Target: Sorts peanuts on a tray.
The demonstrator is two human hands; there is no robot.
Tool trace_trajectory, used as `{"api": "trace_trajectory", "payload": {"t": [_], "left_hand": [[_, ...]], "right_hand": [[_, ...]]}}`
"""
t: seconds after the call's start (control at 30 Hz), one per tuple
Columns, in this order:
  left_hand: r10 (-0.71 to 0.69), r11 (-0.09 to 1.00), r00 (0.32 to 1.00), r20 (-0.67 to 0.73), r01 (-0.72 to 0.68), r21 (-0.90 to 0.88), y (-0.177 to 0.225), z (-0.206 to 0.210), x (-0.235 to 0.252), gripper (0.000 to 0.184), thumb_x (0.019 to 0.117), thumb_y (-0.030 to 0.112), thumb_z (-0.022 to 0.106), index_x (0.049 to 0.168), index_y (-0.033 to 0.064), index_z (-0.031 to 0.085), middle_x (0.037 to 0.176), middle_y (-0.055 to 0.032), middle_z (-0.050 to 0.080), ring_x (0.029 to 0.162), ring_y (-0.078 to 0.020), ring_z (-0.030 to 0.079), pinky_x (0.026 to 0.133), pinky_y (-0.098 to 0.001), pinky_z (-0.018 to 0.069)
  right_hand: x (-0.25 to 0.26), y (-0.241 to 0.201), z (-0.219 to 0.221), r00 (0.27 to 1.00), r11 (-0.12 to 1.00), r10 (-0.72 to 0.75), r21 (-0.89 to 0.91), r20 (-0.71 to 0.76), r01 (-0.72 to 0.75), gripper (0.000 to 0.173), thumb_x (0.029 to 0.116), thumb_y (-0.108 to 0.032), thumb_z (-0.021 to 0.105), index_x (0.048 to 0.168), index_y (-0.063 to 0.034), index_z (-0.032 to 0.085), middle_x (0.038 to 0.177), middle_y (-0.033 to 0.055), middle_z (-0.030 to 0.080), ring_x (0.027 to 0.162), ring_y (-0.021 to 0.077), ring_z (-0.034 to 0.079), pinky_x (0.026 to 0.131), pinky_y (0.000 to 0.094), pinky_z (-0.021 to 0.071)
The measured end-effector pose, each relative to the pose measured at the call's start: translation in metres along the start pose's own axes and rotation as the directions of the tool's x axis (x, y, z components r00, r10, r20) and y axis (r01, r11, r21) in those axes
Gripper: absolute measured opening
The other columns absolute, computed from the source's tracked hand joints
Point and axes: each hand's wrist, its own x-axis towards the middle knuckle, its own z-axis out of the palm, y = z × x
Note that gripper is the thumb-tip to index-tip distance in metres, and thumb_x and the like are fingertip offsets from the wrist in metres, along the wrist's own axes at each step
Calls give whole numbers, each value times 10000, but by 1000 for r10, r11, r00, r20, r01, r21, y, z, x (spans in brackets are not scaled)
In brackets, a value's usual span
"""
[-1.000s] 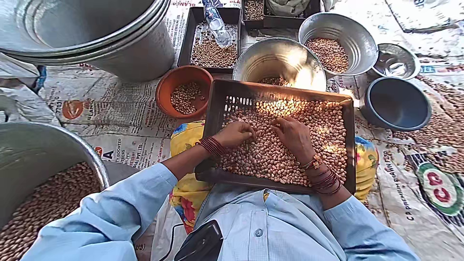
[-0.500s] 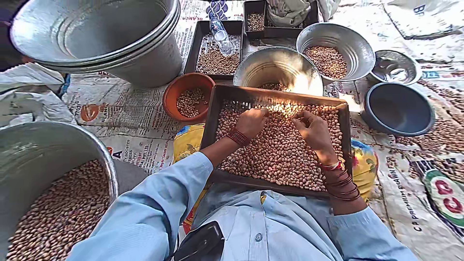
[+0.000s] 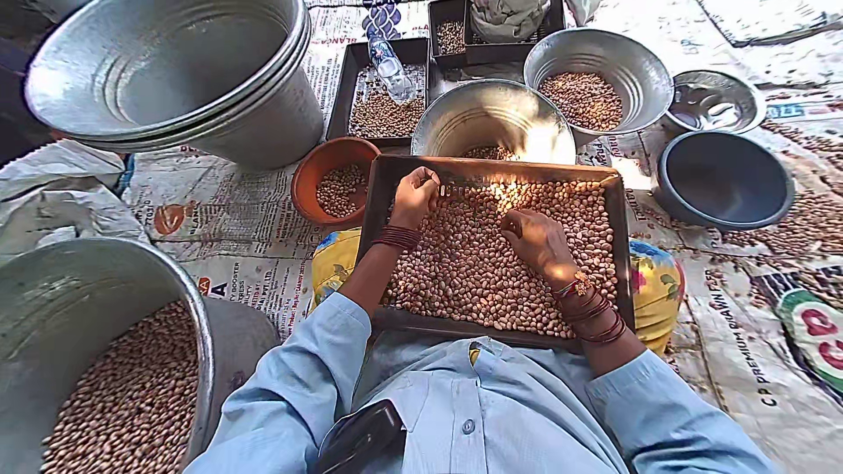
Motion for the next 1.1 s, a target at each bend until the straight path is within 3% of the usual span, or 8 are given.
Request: {"api": "trace_trajectory", "payload": {"t": [0.17,0.33,0.47,0.57,0.67,0.77,0.97,1.1], "left_hand": [[5,848,996,85,-49,527,11,11,-11,172,1000,200,667,1095,66,719,804,-100,680,714,-232,621,727,-474,503],[93,628,984,155,-179,758,13,38,-20,248,1034,167,579,1203,67,731,1102,-226,733,1092,-439,685,949,-616,513],[97,524,982,159,-186,831,15,50,-21,233,1017,152,589,1171,71,745,1090,-228,738,1065,-441,698,907,-616,527],[102,488,983,152,-182,854,10,54,-25,240,1021,172,578,1175,56,721,1065,-230,736,1029,-441,710,871,-616,542],[15,749,995,97,-75,658,9,40,-20,220,986,178,645,1125,28,727,1006,-205,735,951,-367,711,863,-581,542],[-52,939,997,57,29,344,2,26,-21,189,957,130,506,1052,42,643,817,-91,595,673,-187,538,636,-408,448],[85,689,981,174,-184,701,20,56,-70,144,985,145,680,1087,56,729,914,-220,714,829,-425,698,743,-619,549],[138,568,971,194,-238,788,15,66,-72,131,969,78,664,1080,39,722,995,-220,720,909,-438,710,761,-614,567]], "right_hand": [[-1,14,1,992,948,101,311,-78,-72,168,957,-205,693,1058,-71,694,787,110,678,666,277,641,602,515,508],[-14,16,-4,983,870,153,486,-100,-85,101,994,-54,556,1046,-60,642,698,100,575,517,211,495,478,387,405],[-14,7,-2,994,943,58,331,-91,-25,131,968,-119,639,1056,-95,733,686,117,616,568,275,576,523,483,469],[-17,2,6,994,986,-39,160,-103,55,149,966,-140,671,1080,-82,747,923,177,724,855,377,704,729,595,549],[-8,-1,13,988,995,-67,69,-138,77,144,953,-119,676,1059,-75,762,994,174,741,938,379,717,787,585,556],[-5,-2,15,991,995,-60,76,-122,69,141,950,-110,675,1057,-80,763,1013,167,743,958,364,722,806,577,560],[-5,-5,18,986,992,-122,20,-117,125,142,937,-108,706,1060,-106,776,999,152,752,936,356,729,778,566,564],[-8,-4,13,995,992,-22,120,-101,34,143,943,-179,713,1056,-105,760,891,132,735,822,328,713,719,558,555]]}}
